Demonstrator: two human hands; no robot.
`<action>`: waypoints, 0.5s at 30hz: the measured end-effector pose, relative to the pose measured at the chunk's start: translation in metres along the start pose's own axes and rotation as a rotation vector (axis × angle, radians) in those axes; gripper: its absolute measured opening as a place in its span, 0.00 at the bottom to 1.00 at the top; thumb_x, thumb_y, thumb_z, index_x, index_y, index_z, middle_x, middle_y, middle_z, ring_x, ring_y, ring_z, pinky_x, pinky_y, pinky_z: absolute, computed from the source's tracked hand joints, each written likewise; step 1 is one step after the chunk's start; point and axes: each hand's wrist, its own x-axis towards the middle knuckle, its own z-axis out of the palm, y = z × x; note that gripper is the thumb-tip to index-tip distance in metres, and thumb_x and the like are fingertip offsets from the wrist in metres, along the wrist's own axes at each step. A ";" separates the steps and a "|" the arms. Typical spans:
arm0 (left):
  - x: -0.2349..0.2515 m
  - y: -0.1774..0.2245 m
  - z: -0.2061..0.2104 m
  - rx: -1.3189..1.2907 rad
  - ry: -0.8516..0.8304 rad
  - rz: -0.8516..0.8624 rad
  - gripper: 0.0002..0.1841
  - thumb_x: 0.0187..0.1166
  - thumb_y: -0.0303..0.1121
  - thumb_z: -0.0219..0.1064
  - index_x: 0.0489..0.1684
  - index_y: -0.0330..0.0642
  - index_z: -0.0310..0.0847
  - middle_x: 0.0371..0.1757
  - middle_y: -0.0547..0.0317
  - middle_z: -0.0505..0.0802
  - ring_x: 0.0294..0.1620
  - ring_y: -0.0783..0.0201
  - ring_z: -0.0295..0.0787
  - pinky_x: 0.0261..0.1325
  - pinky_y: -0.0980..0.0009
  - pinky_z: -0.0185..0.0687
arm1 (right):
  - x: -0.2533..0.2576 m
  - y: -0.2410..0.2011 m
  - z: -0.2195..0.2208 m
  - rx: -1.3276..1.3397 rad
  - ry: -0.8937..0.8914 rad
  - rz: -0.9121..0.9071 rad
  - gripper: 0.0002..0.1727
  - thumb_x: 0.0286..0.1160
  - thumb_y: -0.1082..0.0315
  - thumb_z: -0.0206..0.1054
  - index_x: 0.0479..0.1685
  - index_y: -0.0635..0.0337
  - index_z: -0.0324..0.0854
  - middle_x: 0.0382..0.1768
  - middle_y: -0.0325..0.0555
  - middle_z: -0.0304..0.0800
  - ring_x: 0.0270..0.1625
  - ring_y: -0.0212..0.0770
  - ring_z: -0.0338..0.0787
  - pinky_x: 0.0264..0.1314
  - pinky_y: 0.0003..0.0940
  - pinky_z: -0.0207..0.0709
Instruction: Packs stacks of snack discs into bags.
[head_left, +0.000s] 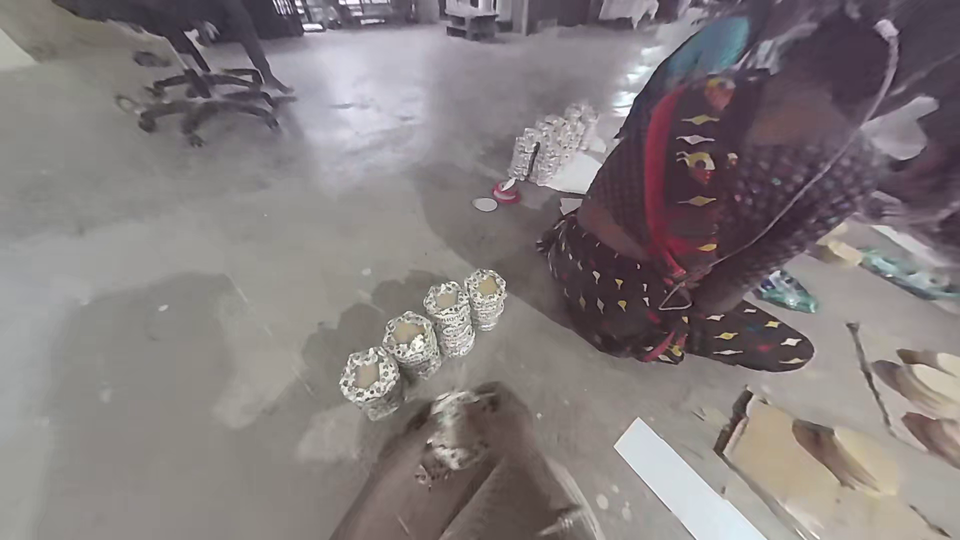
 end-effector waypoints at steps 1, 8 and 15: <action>0.003 -0.018 -0.018 0.008 0.030 -0.024 0.22 0.86 0.27 0.62 0.75 0.23 0.71 0.67 0.38 0.86 0.58 0.63 0.86 0.60 0.65 0.83 | 0.008 0.000 0.022 0.004 -0.051 0.046 0.24 0.76 0.59 0.73 0.68 0.60 0.82 0.58 0.57 0.90 0.61 0.54 0.89 0.66 0.56 0.78; 0.018 -0.100 -0.035 -0.018 0.157 -0.134 0.14 0.90 0.29 0.57 0.62 0.29 0.82 0.52 0.48 0.91 0.50 0.66 0.87 0.59 0.66 0.83 | 0.024 0.018 0.093 -0.269 -0.133 0.199 0.30 0.75 0.54 0.74 0.75 0.58 0.78 0.68 0.62 0.84 0.72 0.60 0.83 0.73 0.57 0.75; 0.011 -0.094 -0.009 -0.244 0.248 -0.477 0.31 0.96 0.49 0.43 0.95 0.45 0.46 0.89 0.32 0.64 0.86 0.32 0.63 0.76 0.29 0.65 | -0.017 -0.021 0.060 -0.399 -0.410 0.062 0.26 0.93 0.65 0.51 0.79 0.78 0.68 0.76 0.75 0.75 0.80 0.65 0.75 0.83 0.52 0.66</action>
